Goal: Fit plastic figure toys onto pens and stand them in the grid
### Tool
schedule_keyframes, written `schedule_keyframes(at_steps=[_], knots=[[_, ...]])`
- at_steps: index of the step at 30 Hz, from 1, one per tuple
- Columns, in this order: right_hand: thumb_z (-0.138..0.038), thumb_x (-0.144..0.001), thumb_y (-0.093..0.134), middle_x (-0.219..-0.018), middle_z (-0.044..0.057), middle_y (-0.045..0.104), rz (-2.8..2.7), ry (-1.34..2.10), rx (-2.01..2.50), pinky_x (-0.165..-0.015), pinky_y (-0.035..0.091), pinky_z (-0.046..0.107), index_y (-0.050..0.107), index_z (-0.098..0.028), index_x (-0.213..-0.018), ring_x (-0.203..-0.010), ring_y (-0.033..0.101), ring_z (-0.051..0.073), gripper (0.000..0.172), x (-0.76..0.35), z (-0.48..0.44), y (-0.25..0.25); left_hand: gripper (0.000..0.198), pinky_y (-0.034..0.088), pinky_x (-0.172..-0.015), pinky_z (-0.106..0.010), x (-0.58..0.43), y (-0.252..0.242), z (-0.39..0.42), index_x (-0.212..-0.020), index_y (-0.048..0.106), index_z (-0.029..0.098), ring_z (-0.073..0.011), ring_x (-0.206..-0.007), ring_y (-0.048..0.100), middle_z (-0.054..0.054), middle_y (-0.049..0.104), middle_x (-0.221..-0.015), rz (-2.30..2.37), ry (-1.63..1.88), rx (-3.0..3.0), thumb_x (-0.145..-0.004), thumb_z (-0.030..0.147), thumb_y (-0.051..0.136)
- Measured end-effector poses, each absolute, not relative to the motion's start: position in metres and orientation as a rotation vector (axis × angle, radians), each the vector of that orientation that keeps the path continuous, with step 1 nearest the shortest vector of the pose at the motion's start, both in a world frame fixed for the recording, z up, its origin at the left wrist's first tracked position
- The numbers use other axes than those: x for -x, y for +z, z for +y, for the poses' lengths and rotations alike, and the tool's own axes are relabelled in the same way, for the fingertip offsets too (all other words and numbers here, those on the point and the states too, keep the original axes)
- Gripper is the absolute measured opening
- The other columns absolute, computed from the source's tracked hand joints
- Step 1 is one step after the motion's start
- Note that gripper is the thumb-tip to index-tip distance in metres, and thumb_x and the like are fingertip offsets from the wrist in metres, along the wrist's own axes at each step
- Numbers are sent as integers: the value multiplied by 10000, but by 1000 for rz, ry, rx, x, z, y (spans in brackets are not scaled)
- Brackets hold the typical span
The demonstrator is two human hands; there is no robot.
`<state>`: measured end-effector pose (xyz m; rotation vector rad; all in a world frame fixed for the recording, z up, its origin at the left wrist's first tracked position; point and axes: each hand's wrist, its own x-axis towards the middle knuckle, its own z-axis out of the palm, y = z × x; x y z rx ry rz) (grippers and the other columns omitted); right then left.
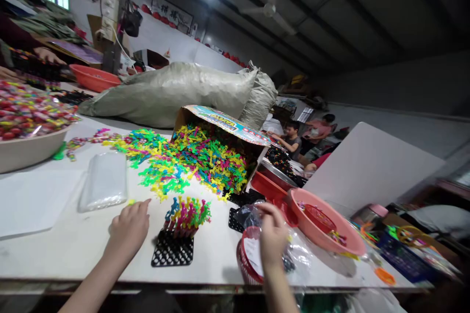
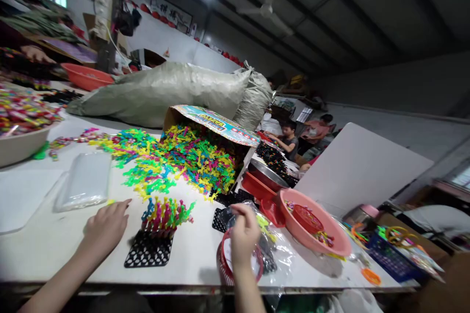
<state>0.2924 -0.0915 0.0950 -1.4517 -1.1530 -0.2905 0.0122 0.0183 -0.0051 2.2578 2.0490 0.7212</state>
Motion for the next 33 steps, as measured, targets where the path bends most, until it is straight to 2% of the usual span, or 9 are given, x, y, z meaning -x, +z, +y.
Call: schedule_keyframes(at_steps=[2,6,10,15,19,22,25,28,33], knots=[[-135,-728,337,-809,85,637,-1222,-160,1548,-664,479,315,619,-159,-841,-748,592,185,305,-284,-73,64,433,369,-747,-384,-11,-2,17,-1205,461,176,-260,-986,457,-110,525,-1114,2028,717,-2244,-805,134,303],[-129,-722,408,-1188,116,516,-1626,-182,1722,-922,379,375,542,-163,-1108,-1107,456,219,410,-264,-48,6,467,391,-720,-370,-8,1,18,-1221,434,206,-257,-968,459,-84,511,-1119,1985,713,-2250,-804,92,258],[-181,-785,439,-1332,72,388,-1840,-208,1885,-949,330,402,487,-241,-1190,-1194,370,239,412,-256,-45,-3,483,400,-757,-366,-6,-3,21,-1238,409,196,-262,-951,461,-93,501,-1103,1966,784,-2241,-784,82,287],[-239,-829,434,-1169,43,552,-1854,-189,1939,-894,353,344,557,-256,-1083,-1069,480,203,284,-255,-47,3,486,356,-882,-374,-3,-8,22,-1228,390,165,-249,-991,460,-116,492,-1067,1911,990,-2234,-767,59,283],[-287,-821,476,-1271,41,468,-1888,-203,1904,-870,345,341,467,-273,-1195,-1077,461,207,374,-253,-49,4,490,315,-931,-377,1,-6,23,-1212,377,128,-244,-1055,440,-136,497,-1066,1851,1104,-2204,-744,40,265],[-276,-832,466,-1239,4,499,-1989,-168,1858,-847,330,341,501,-325,-1140,-1063,455,203,314,-253,-50,5,535,318,-931,-371,1,-4,25,-1245,324,96,-245,-1072,444,-147,506,-1093,1828,1108,-2117,-715,42,280],[-247,-812,498,-1139,4,564,-1957,-106,1826,-835,319,322,554,-290,-1032,-1022,464,193,232,-254,-50,4,563,318,-932,-388,0,-2,27,-1270,298,58,-270,-1092,437,-175,492,-1134,1845,1110,-2076,-707,78,312],[-208,-764,554,-939,13,616,-1868,-67,1800,-796,324,284,583,-219,-853,-897,496,172,94,-255,-51,3,556,309,-935,-417,0,-1,27,-1264,332,47,-301,-1105,423,-195,476,-1150,1863,1102,-2079,-713,126,336],[-171,-714,570,-683,-6,560,-1726,-93,1773,-701,333,249,556,-187,-712,-725,484,146,21,-258,-56,1,472,324,-926,-393,6,-5,29,-1171,460,97,-263,-1019,493,-138,551,-1056,1676,1080,-2129,-728,146,307]])
